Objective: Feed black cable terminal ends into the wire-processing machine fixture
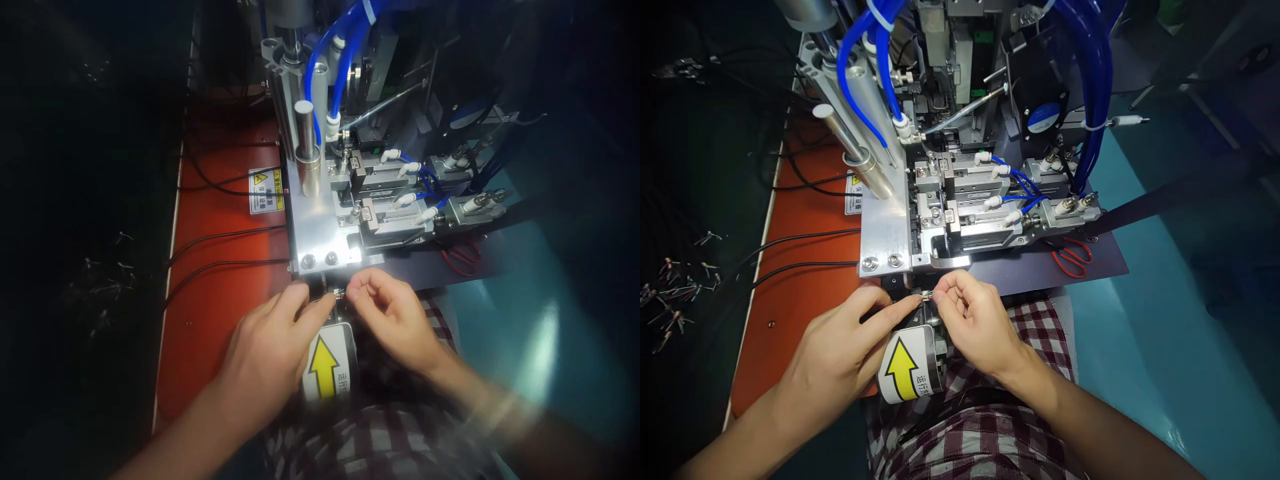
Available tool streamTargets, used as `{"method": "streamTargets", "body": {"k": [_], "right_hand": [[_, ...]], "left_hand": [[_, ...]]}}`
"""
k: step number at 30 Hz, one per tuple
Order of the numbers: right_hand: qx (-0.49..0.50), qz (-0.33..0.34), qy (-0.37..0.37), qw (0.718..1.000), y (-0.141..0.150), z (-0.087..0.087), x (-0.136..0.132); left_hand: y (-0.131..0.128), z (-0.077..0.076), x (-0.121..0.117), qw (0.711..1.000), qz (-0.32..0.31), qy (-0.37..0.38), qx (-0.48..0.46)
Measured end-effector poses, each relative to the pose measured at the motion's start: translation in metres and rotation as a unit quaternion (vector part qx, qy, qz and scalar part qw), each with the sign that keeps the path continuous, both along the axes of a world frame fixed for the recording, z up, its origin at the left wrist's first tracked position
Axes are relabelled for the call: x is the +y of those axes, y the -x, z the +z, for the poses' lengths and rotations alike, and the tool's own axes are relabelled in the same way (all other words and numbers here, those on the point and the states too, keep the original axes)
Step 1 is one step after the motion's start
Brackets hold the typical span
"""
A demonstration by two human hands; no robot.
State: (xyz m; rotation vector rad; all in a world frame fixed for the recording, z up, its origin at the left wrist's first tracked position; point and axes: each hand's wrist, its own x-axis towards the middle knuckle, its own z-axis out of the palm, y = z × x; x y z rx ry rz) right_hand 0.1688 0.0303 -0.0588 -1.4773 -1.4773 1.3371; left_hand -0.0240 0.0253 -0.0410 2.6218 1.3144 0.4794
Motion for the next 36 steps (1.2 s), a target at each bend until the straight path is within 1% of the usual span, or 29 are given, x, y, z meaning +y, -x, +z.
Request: {"method": "streamTargets", "body": {"k": [3, 8, 18, 27, 36], "right_hand": [[0.014, 0.009, 0.02, 1.0, 0.001, 0.001, 0.0], [0.028, -0.003, 0.03, 0.999, 0.006, 0.003, -0.001], [-0.042, -0.007, -0.022, 0.999, 0.007, -0.001, -0.014], [-0.066, -0.002, -0.046, 0.997, 0.009, 0.002, -0.007], [-0.091, -0.001, -0.039, 0.995, 0.008, 0.001, -0.005]], "left_hand": [[0.001, -0.001, 0.0, 1.0, -0.001, 0.007, 0.003], [0.002, -0.002, -0.001, 1.0, 0.001, 0.008, 0.009], [0.001, -0.002, -0.002, 1.0, 0.005, 0.005, 0.0], [-0.001, 0.0, 0.0, 1.0, 0.001, 0.002, -0.003], [0.0, 0.0, 0.0, 1.0, -0.002, 0.008, -0.006]]}}
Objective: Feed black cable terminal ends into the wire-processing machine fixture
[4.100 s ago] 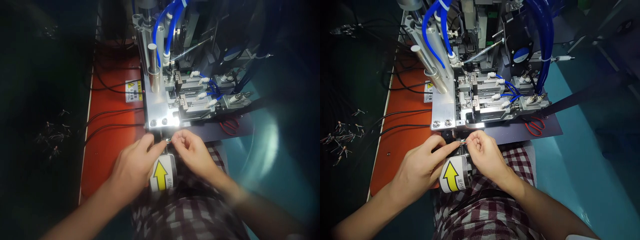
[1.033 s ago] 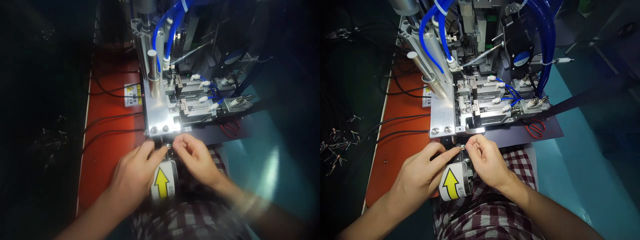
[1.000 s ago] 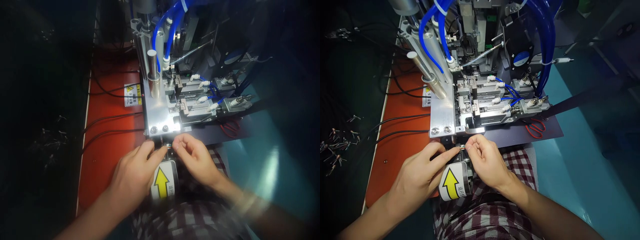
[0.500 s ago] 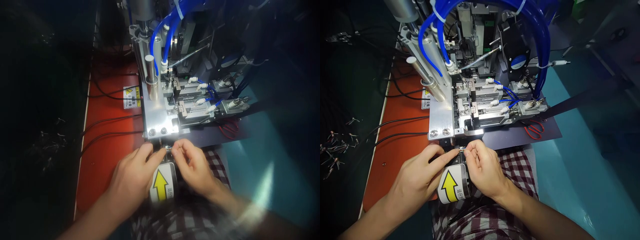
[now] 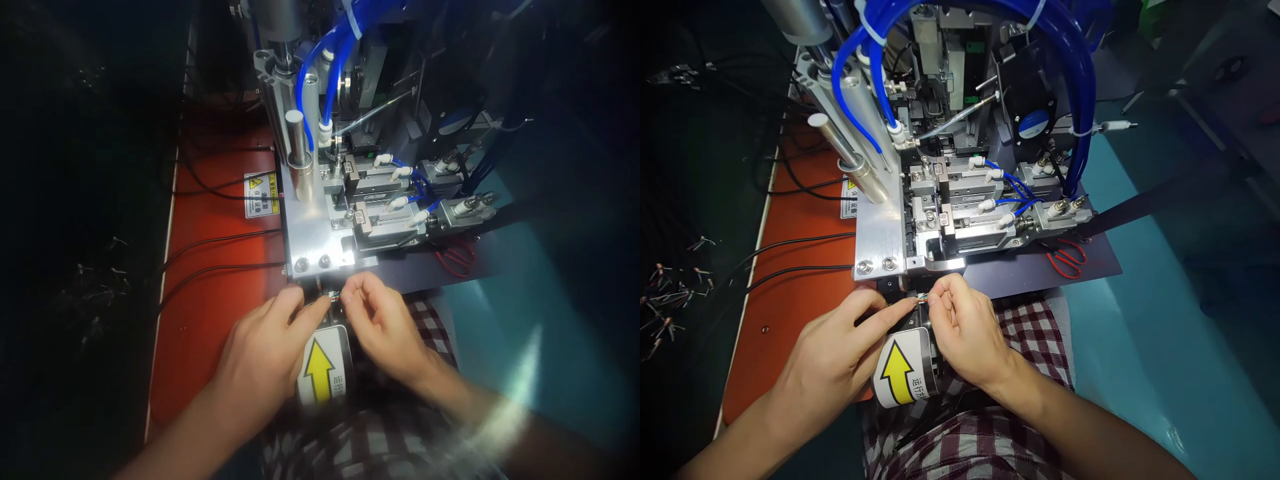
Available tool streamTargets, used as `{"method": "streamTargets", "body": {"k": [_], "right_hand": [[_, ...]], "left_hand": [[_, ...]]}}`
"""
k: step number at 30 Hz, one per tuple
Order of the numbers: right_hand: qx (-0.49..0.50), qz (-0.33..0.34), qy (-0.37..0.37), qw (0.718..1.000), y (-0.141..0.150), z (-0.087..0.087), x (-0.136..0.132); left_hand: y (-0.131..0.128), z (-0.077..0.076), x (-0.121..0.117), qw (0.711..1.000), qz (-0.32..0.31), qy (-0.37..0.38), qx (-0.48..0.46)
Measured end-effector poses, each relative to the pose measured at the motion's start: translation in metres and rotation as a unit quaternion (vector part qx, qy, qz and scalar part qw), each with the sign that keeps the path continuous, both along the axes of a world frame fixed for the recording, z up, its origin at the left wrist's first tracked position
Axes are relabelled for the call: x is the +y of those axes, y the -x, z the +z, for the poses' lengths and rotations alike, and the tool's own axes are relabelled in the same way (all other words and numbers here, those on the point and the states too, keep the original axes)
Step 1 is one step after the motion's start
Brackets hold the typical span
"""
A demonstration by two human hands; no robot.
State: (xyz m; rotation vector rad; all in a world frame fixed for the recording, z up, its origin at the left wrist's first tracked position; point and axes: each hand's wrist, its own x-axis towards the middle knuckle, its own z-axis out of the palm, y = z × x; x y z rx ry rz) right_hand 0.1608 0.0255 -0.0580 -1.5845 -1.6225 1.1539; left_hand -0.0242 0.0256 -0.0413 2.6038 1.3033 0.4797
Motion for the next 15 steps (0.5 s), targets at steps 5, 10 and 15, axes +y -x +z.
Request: {"method": "streamTargets", "body": {"k": [5, 10, 15], "right_hand": [[-0.012, 0.0, -0.002, 1.0, 0.0021, 0.0039, 0.0027], [-0.032, -0.005, 0.001, 0.999, 0.0028, 0.0076, 0.0037], [-0.045, 0.005, -0.007, 0.999, 0.0026, 0.0077, 0.0037]], "left_hand": [[-0.0006, 0.0, 0.0009, 1.0, 0.003, -0.004, 0.001], [0.0004, -0.0009, 0.0009, 1.0, 0.004, -0.003, 0.009], [0.0019, -0.0026, -0.0002, 1.0, 0.003, 0.002, 0.008]]}}
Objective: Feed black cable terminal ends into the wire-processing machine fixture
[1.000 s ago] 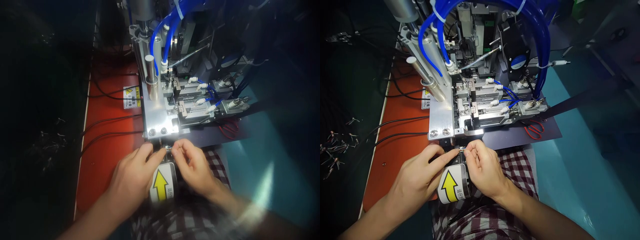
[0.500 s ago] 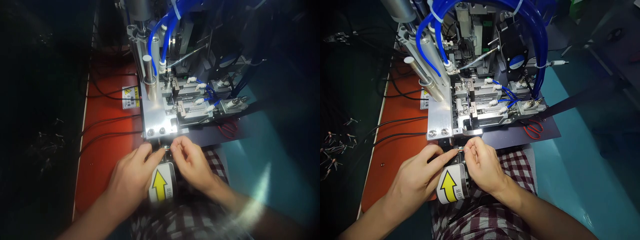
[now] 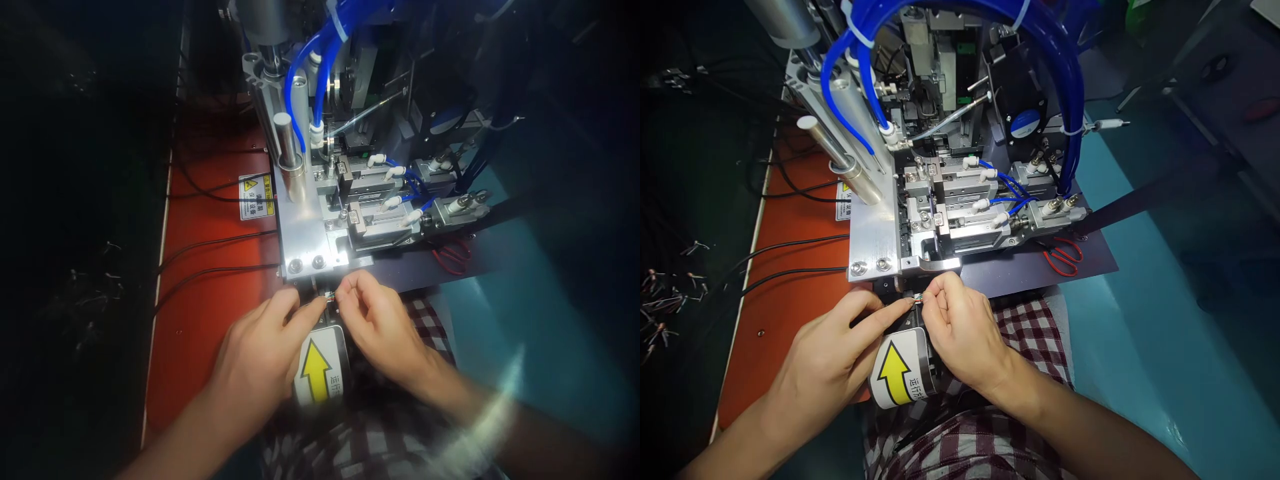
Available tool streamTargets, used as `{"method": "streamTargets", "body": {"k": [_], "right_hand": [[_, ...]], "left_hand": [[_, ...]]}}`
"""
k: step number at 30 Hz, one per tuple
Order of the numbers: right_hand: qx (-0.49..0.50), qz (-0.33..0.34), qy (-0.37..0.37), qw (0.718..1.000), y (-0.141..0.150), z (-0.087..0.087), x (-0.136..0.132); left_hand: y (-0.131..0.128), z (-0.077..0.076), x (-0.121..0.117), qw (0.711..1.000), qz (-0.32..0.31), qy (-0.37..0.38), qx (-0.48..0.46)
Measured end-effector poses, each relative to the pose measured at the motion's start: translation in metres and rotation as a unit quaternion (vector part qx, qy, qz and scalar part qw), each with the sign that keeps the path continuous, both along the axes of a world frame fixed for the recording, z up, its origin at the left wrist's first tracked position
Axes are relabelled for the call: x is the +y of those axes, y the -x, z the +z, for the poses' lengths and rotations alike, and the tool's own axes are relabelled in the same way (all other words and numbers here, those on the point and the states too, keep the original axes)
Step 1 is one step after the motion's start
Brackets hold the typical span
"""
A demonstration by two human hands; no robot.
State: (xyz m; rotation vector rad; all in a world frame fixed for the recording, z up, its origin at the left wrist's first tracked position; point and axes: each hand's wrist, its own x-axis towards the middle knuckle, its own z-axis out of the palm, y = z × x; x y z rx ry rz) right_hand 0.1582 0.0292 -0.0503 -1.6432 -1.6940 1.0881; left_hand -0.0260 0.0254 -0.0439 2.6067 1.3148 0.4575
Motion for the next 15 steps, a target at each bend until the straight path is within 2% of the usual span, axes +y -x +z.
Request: {"method": "streamTargets", "body": {"k": [15], "right_hand": [[0.004, 0.019, -0.001, 1.0, -0.0038, 0.0012, 0.0003]], "left_hand": [[0.0018, -0.0009, -0.0009, 1.0, -0.003, 0.003, -0.004]]}}
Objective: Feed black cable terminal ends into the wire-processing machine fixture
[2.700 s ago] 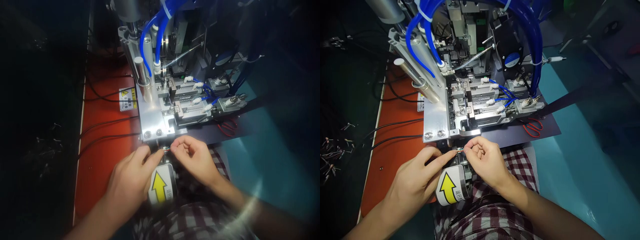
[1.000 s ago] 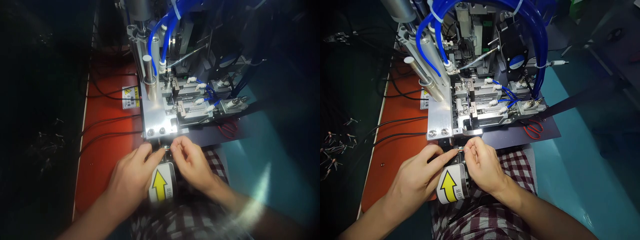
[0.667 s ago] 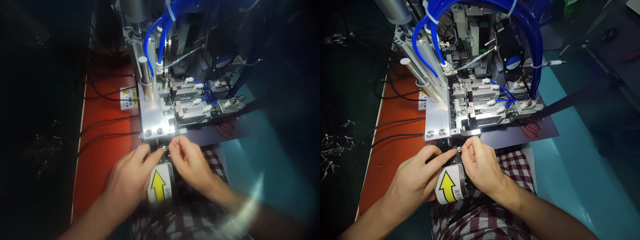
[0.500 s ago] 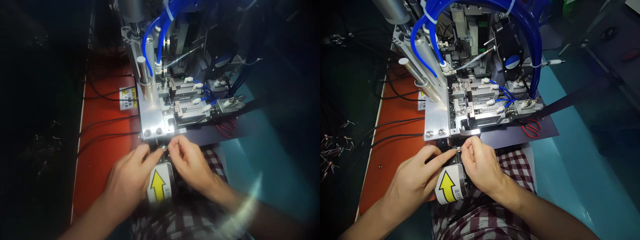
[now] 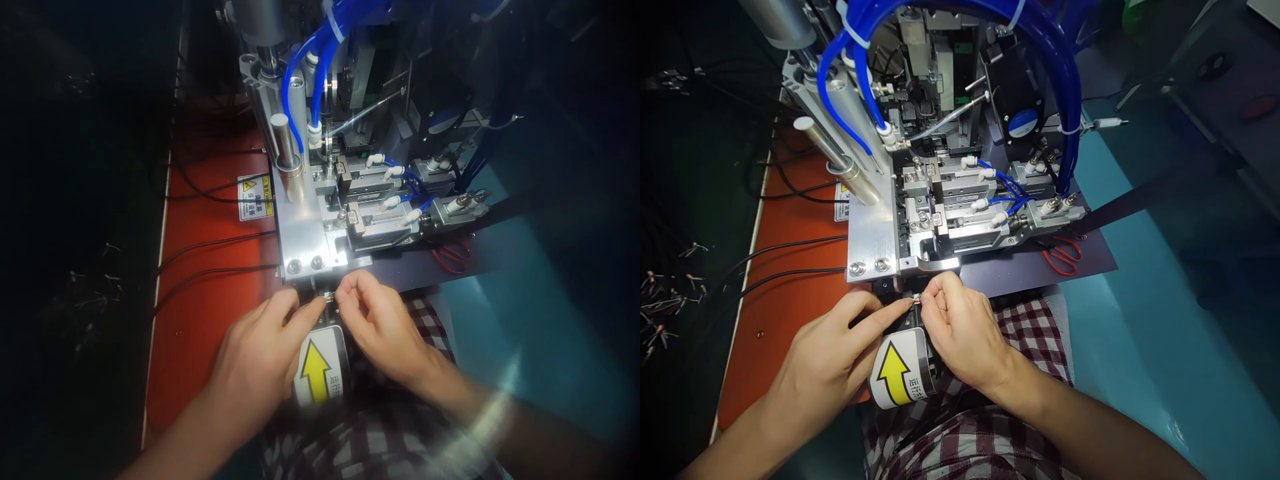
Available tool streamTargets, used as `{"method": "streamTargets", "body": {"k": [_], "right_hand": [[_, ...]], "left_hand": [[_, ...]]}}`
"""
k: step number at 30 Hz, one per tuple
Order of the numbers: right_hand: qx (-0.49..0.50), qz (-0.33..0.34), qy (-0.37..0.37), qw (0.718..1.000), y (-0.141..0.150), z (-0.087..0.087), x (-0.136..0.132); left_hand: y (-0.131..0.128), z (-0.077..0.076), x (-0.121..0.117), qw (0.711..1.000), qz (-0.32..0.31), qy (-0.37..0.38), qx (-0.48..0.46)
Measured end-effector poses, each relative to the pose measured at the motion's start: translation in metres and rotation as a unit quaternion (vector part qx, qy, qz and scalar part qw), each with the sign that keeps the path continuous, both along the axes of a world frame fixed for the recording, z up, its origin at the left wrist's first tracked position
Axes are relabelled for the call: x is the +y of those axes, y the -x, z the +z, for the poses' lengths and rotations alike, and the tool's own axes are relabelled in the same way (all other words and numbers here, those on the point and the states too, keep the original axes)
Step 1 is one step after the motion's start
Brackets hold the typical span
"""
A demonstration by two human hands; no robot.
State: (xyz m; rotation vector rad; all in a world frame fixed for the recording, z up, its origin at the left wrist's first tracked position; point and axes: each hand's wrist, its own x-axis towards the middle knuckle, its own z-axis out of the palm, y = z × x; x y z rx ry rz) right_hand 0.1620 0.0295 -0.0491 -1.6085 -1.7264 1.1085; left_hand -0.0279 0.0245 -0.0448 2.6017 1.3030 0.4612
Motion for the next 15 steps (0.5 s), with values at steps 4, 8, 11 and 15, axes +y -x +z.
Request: {"method": "streamTargets", "body": {"k": [4, 8, 11, 15], "right_hand": [[0.007, 0.009, -0.002, 1.0, 0.001, 0.002, -0.002], [0.015, 0.005, 0.0, 1.0, 0.003, 0.002, -0.007], [0.023, -0.003, -0.003, 1.0, 0.004, 0.0, -0.012], [0.032, -0.018, 0.016, 0.999, 0.006, -0.002, -0.013]], "left_hand": [[-0.001, 0.002, 0.001, 1.0, 0.001, -0.003, -0.003], [-0.001, 0.002, 0.0, 1.0, 0.001, 0.003, 0.002], [-0.001, 0.001, -0.001, 1.0, 0.006, -0.002, 0.003], [-0.002, 0.001, 0.0, 1.0, 0.005, -0.006, 0.002]]}}
